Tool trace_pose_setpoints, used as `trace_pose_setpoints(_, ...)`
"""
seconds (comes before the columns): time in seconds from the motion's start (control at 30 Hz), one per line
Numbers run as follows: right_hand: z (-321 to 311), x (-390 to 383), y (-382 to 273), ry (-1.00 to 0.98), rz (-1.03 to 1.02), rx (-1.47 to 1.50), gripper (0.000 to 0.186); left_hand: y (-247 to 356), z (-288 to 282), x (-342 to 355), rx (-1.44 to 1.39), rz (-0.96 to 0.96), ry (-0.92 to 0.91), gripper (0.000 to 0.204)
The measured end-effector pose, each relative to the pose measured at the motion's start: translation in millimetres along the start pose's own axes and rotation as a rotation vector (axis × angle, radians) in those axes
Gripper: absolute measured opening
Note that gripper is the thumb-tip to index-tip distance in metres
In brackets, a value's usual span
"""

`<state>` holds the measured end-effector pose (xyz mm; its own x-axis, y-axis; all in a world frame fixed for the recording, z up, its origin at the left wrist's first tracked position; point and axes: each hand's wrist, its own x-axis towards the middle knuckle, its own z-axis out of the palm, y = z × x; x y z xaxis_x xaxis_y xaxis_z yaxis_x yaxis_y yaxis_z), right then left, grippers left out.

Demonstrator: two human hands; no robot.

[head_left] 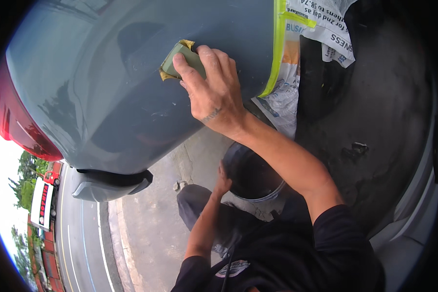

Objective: The person sits on the ground and uses a sanding block to sand a section of a car's rear bumper. They repeatedly dip the sanding block into a bucket of water and continue sanding the surface.

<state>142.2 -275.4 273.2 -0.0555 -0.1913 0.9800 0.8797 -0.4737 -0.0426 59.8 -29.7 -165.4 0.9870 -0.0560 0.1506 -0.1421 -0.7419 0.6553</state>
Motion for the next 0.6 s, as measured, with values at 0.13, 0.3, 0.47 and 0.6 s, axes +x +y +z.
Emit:
trace_pose_setpoints(0.13,-23.9,-4.8,50.9,-0.014,0.067,-0.109,0.057,18.6,-3.4,4.5,-0.001,-0.103,-0.025,0.107)
trace_pose_setpoints(0.3,13.3,0.7,-20.8,0.062,0.048,-0.043,0.049,3.2,8.7,0.6,0.089,0.001,-0.007,0.107)
trace_pose_setpoints(0.47,-27.7,-11.0,59.0,0.046,0.028,-0.119,0.052,12.3,2.7,3.6,-0.002,-0.118,-0.01,0.106)
trace_pose_setpoints(0.6,7.3,-8.6,-13.9,0.08,0.073,-0.006,0.046,9.2,8.6,15.8,-0.019,-0.088,-0.002,0.103)
